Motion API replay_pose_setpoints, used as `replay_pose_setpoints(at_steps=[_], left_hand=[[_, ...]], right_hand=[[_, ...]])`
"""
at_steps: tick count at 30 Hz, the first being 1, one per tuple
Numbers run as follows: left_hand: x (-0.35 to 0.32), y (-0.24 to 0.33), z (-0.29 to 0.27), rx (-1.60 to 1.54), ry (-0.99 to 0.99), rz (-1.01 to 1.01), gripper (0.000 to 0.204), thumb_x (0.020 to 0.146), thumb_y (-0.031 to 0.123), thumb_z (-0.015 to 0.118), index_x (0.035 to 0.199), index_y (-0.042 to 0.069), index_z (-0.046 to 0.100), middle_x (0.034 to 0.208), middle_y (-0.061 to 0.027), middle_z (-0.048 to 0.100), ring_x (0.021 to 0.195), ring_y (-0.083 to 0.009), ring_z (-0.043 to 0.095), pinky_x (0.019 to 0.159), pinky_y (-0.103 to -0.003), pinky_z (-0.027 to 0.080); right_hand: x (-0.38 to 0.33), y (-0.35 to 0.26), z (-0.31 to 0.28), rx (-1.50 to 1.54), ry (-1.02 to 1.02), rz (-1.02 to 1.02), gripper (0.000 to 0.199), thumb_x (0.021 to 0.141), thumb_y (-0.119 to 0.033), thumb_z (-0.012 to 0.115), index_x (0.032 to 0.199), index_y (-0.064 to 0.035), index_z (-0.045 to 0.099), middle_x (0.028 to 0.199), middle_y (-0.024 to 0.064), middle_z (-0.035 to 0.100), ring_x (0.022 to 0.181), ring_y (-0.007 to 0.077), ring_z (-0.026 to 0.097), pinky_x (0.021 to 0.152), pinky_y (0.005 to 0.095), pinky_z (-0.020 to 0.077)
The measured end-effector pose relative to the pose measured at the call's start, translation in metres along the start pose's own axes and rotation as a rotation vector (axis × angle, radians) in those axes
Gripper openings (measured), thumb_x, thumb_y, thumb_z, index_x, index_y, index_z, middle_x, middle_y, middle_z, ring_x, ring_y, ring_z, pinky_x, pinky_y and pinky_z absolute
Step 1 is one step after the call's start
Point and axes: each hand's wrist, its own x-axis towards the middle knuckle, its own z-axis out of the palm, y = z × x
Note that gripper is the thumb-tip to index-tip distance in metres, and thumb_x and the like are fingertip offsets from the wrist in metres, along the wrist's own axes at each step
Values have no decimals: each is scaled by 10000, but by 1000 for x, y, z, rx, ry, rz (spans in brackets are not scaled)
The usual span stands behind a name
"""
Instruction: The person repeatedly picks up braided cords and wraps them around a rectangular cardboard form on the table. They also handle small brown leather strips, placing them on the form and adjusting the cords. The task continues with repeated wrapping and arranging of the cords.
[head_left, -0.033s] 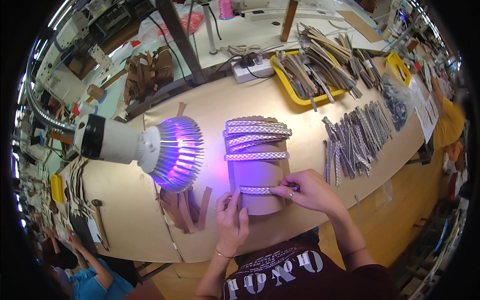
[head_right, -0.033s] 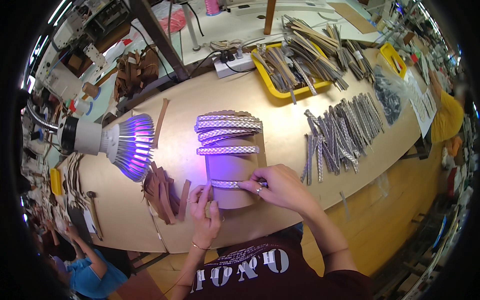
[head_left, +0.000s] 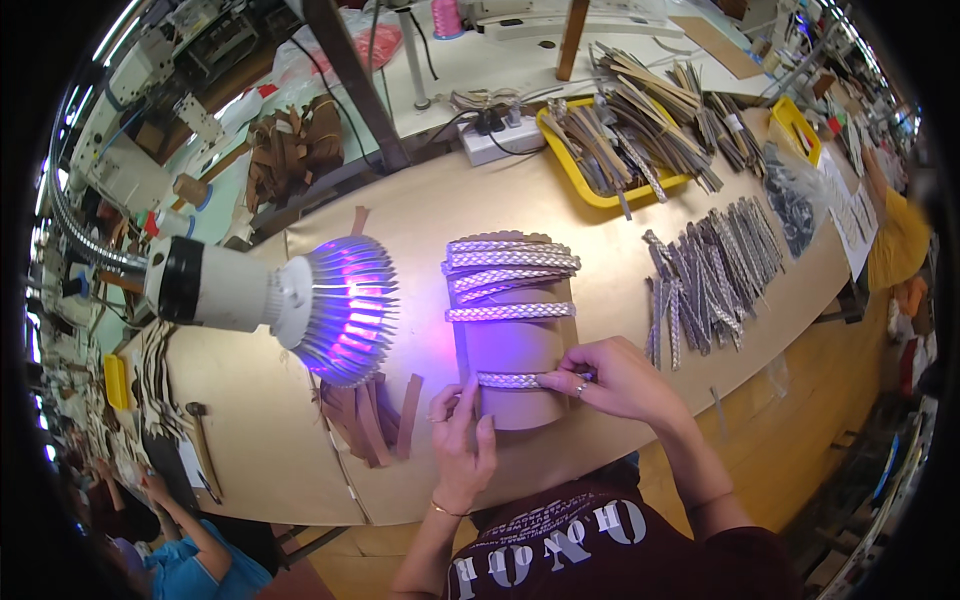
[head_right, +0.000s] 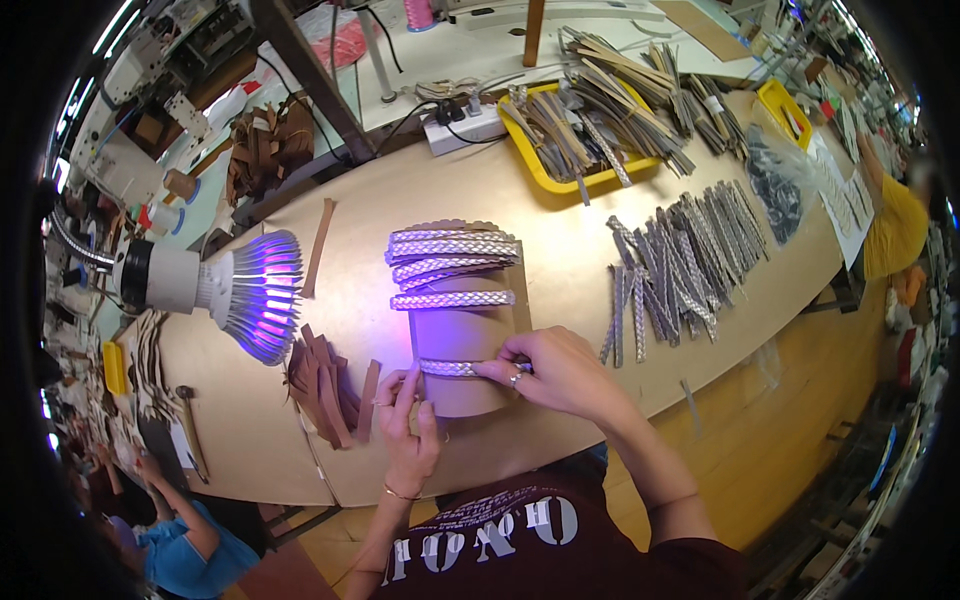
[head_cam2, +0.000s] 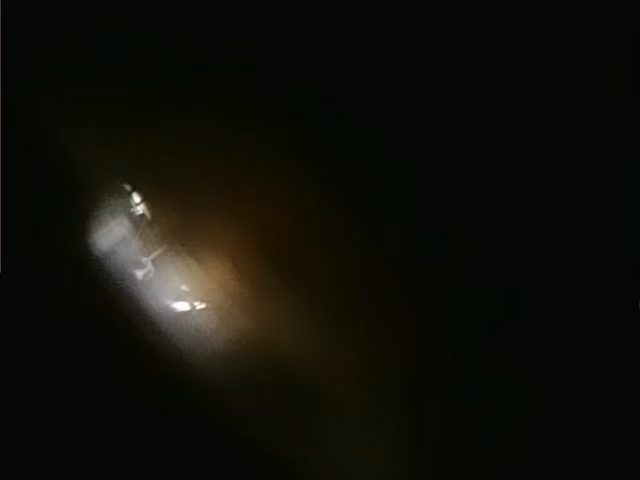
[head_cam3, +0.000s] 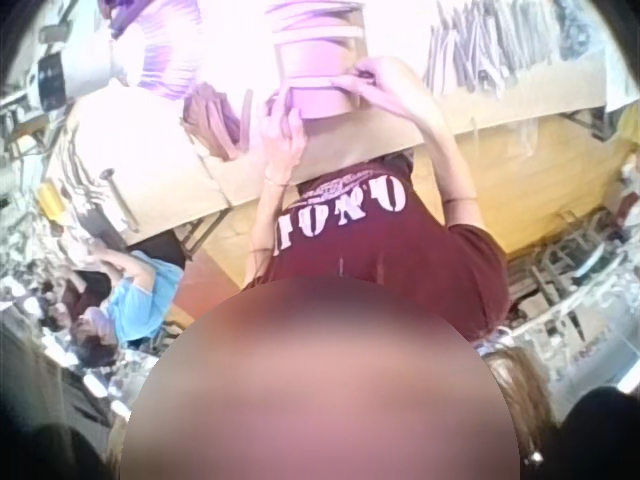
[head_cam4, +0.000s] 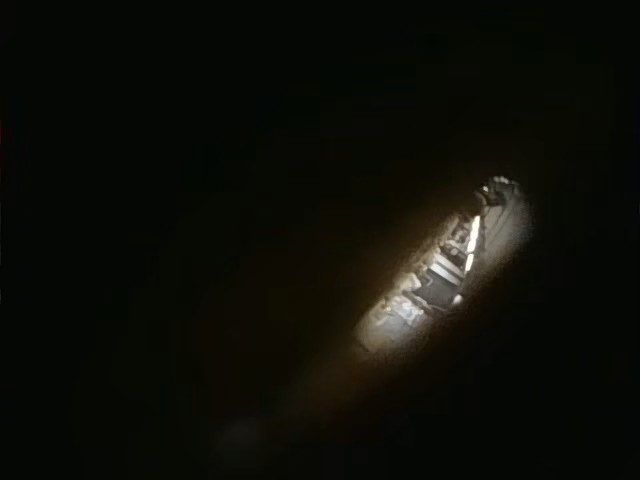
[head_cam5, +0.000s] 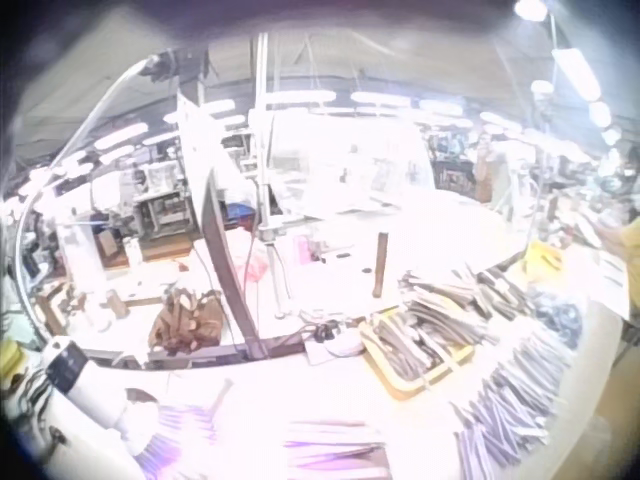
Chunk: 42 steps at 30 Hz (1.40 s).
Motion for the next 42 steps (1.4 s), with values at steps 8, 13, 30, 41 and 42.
replay_pose_setpoints(at_steps=[8, 13, 30, 41, 42], left_hand=[[0, 28, -8, 327, 62, 240, 534, 891, 160, 580, 1389, 17, 449, 1495, -266, 296, 1382, -429, 313, 1114, -513, 277], [7, 36, 6, 248, -218, 179, 636, 868, 343, 688, 1393, 59, 467, 1510, -281, 269, 1379, -472, 295, 1114, -525, 290], [14, 58, 13, 573, -189, 223, 578, 833, 449, 700, 1280, 107, 569, 1458, -278, 326, 1314, -460, 367, 1041, -523, 342], [16, 62, 17, 569, -174, 218, 555, 830, 407, 716, 1229, 48, 574, 1405, -299, 362, 1292, -474, 372, 1058, -536, 319], [16, 62, 17, 568, -174, 214, 557, 825, 401, 721, 1229, 48, 574, 1407, -298, 361, 1293, -474, 371, 1057, -537, 320]], right_hand=[[10, 0, -4, 36, -23, 37, 448, 835, -465, 693, 700, -38, 706, 591, 150, 620, 556, 319, 607, 560, 394, 459], [19, 0, -8, 83, -64, -4, 464, 850, -472, 679, 692, -36, 698, 563, 143, 595, 540, 297, 594, 557, 384, 458], [6, 53, 13, 541, -31, -75, 284, 929, -271, 646, 901, 11, 650, 666, 96, 612, 612, 157, 556, 574, 327, 438], [7, 52, 16, 449, -15, -84, 249, 947, -246, 615, 934, 3, 628, 702, 109, 607, 622, 190, 542, 596, 335, 443], [7, 52, 16, 443, -13, -89, 246, 952, -247, 613, 938, -1, 627, 704, 92, 599, 624, 154, 521, 595, 314, 439]])
